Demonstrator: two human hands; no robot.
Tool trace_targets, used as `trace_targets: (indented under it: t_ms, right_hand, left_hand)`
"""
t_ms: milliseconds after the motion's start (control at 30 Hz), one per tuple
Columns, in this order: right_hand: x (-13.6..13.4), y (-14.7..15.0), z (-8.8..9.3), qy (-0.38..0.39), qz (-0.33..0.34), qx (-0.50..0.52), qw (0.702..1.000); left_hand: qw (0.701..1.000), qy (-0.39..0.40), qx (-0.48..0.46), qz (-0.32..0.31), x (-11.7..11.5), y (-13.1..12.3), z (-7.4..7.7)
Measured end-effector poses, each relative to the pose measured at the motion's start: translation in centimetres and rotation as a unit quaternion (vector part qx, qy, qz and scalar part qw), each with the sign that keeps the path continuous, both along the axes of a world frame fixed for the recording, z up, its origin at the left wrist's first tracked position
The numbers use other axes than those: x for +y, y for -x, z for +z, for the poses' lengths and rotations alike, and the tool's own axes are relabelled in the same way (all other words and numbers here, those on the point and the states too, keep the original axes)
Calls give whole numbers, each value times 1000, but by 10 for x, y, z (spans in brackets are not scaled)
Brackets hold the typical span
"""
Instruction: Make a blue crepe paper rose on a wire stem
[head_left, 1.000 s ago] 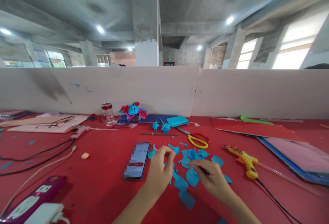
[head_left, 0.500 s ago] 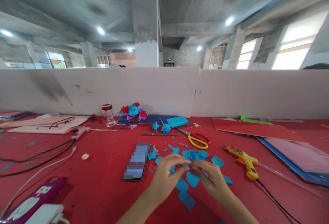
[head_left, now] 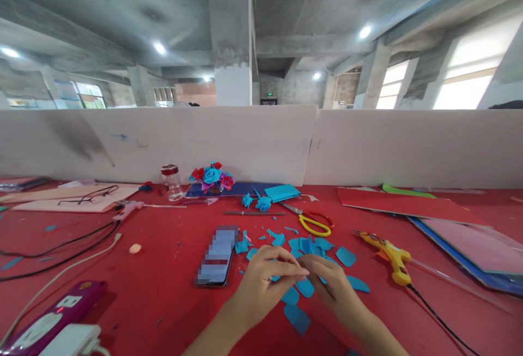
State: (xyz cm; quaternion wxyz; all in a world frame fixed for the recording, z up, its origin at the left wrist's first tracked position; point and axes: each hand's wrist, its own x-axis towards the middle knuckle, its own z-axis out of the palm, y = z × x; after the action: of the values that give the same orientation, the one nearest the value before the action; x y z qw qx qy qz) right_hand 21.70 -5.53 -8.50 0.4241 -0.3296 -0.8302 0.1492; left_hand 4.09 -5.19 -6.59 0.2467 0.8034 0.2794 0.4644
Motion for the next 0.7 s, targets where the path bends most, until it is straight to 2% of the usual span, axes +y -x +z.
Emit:
trace_targets:
  t_ms: [133,233,300,367,433,500,567,633,700]
  right_hand:
    - [0,-1,-4,6,-10,-13,1000]
    - [-1,1,-5,23,-15,-3,1000]
    - [-1,3,-4,58,-18,49,997]
    - [1,5,-3,125,-23,152,980]
    - [4,5,-2,218,-20,286,933]
    - [9,3,-2,313,-15,408,858]
    - [15,0,-4,385,-20,482,787]
    - [20,-3,-6,431,-33,510,744]
    - [22,-4,-10,459,-41,509,727]
  left_hand:
    - [1000,-7,-2,-3,0,1,0]
    - [1000,21,-16,6,0,0,4]
    - [998,51,-23,17,0,-1,6]
    - [996,82,-24,33,2,-3,5]
    - [992,120,-18,40,6,-4,1]
    - [986,163,-8,33,10,-5,-4]
    - [979,200,-6,28,14,-6,-9]
    - [965,261,-18,12,16,-7,-12]
    - [935,351,-38,-22,16,-9,-14]
